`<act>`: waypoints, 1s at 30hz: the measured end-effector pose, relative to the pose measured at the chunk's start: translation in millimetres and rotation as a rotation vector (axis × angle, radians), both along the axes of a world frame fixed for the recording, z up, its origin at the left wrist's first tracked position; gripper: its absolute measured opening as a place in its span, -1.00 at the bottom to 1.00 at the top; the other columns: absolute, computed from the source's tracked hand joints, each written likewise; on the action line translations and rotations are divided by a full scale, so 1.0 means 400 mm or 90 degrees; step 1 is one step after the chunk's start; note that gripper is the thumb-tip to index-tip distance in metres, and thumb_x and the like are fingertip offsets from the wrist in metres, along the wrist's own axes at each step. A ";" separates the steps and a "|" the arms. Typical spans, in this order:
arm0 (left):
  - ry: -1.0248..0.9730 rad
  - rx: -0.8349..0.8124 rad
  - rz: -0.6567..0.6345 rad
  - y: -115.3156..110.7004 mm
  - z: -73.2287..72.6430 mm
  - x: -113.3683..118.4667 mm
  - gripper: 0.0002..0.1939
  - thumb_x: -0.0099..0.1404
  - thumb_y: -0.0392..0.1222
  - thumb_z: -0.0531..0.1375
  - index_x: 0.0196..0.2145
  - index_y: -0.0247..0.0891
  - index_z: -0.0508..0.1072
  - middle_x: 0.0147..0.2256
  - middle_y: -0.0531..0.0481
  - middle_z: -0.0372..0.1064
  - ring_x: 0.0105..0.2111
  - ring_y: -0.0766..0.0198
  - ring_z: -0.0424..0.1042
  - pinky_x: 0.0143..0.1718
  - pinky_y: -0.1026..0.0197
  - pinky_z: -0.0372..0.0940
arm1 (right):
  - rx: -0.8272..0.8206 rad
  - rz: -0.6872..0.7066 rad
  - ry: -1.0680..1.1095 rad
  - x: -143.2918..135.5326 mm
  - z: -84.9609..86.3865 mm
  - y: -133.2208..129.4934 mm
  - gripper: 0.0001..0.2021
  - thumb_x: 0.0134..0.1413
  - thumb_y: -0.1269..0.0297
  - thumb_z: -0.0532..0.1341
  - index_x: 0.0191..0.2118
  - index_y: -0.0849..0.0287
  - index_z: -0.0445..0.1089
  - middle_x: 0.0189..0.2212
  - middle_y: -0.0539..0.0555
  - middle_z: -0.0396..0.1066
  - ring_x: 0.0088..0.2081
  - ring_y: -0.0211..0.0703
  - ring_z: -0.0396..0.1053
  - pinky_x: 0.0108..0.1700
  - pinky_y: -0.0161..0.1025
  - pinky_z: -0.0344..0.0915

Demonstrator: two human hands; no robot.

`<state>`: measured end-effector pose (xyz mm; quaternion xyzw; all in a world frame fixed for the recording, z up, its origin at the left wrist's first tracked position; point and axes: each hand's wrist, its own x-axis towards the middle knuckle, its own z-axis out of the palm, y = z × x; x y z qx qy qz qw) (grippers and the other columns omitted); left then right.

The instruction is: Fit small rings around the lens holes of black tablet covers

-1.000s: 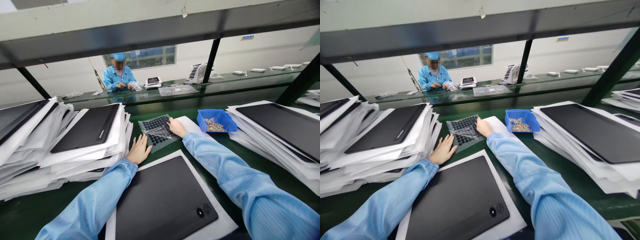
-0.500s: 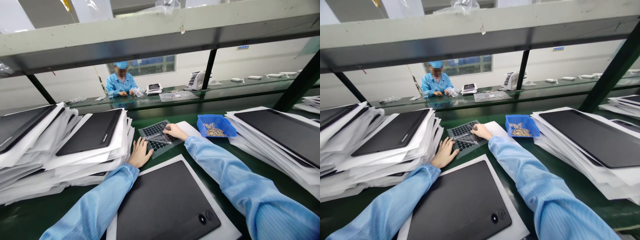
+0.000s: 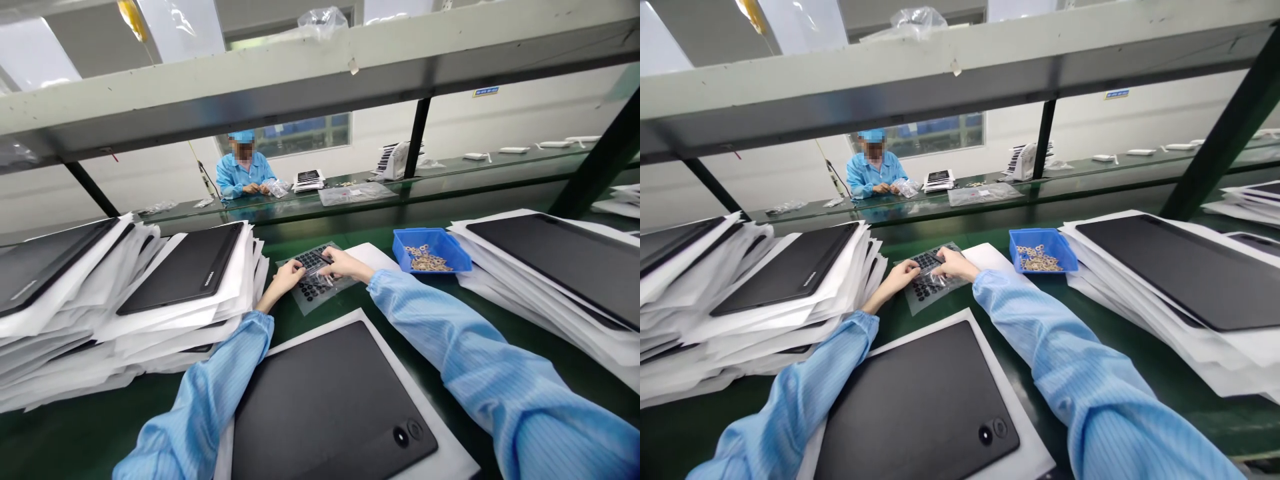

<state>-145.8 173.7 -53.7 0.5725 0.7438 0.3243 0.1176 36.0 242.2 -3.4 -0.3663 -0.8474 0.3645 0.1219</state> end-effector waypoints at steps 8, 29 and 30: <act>-0.052 0.010 -0.059 -0.011 0.017 0.021 -0.67 0.39 -0.11 0.16 0.04 -0.30 0.34 -0.07 -0.12 0.37 -0.19 0.18 0.45 -0.18 0.04 0.42 | 0.105 0.030 0.011 0.021 0.025 0.020 -0.88 0.20 0.36 0.21 -0.35 0.28 0.42 -0.43 -0.02 0.42 -0.36 -0.24 0.40 -0.24 -0.26 0.31; 0.286 -0.003 -0.099 0.004 0.011 0.071 -0.70 0.37 -0.12 0.18 0.01 -0.27 0.38 0.06 -0.15 0.30 0.01 0.06 0.36 0.01 -0.11 0.32 | 0.244 -0.138 -0.153 0.016 -0.051 0.045 -0.61 0.05 0.02 0.31 -0.19 0.25 0.32 -0.18 0.26 0.44 -0.11 0.08 0.45 -0.17 -0.20 0.33; 0.297 0.002 -0.128 0.005 0.013 0.073 -0.71 0.38 -0.12 0.18 0.00 -0.27 0.39 0.04 -0.14 0.32 0.00 0.08 0.37 0.01 -0.10 0.32 | 0.238 -0.132 -0.152 0.020 -0.052 0.057 -0.63 0.05 0.01 0.31 -0.24 0.23 0.32 -0.23 0.22 0.46 -0.14 0.04 0.45 -0.19 -0.23 0.32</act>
